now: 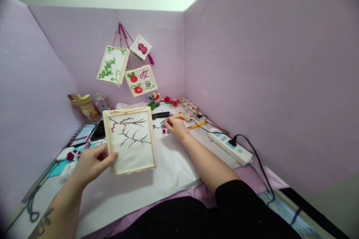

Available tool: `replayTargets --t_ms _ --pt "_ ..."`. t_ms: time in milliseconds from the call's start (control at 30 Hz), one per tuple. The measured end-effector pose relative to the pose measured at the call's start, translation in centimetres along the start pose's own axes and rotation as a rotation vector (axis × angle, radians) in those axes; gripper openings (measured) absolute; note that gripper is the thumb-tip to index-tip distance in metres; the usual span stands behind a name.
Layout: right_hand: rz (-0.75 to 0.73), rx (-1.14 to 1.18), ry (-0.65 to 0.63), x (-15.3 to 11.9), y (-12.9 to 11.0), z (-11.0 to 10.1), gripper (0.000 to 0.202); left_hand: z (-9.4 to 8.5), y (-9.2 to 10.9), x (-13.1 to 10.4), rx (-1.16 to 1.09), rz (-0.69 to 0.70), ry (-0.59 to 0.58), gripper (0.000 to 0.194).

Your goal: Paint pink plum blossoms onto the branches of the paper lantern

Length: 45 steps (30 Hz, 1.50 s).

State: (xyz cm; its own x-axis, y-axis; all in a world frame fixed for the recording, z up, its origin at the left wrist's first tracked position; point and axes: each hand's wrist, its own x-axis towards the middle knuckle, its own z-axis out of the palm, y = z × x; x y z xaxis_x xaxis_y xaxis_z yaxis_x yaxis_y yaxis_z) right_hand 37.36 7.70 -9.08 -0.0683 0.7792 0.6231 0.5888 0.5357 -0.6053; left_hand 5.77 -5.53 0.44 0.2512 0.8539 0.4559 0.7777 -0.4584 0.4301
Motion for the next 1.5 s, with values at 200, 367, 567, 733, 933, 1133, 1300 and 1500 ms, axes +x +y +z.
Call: replayTargets --t_ms 200,367,567,733,933,1133,1300,1500 --pt "-0.007 -0.018 -0.035 -0.01 0.11 0.10 0.029 -0.12 -0.01 -0.10 0.002 -0.001 -0.010 0.041" --pt "-0.013 -0.033 -0.035 0.05 0.08 0.08 0.027 -0.14 0.12 -0.07 -0.001 -0.005 -0.012 0.040" --pt "-0.019 -0.033 -0.043 0.02 -0.18 -0.02 0.023 -0.11 0.19 0.04 0.004 -0.003 -0.010 0.040" --pt "-0.017 -0.031 -0.040 0.03 -0.26 -0.05 0.025 -0.10 0.12 0.07 0.007 -0.007 -0.014 0.040" --pt "-0.016 -0.022 -0.039 0.06 -0.15 0.00 0.026 -0.14 0.29 0.04 0.000 -0.012 -0.016 0.040" --pt "-0.007 -0.010 -0.036 0.03 -0.05 0.05 0.026 -0.22 0.57 0.17 0.000 -0.013 -0.008 0.040" --pt "-0.003 -0.009 -0.030 0.03 -0.12 0.06 0.026 -0.18 0.52 0.11 -0.003 -0.017 -0.016 0.040" --pt "-0.005 -0.014 -0.036 0.06 -0.12 0.11 0.026 -0.13 0.42 0.10 -0.006 -0.032 -0.019 0.040"
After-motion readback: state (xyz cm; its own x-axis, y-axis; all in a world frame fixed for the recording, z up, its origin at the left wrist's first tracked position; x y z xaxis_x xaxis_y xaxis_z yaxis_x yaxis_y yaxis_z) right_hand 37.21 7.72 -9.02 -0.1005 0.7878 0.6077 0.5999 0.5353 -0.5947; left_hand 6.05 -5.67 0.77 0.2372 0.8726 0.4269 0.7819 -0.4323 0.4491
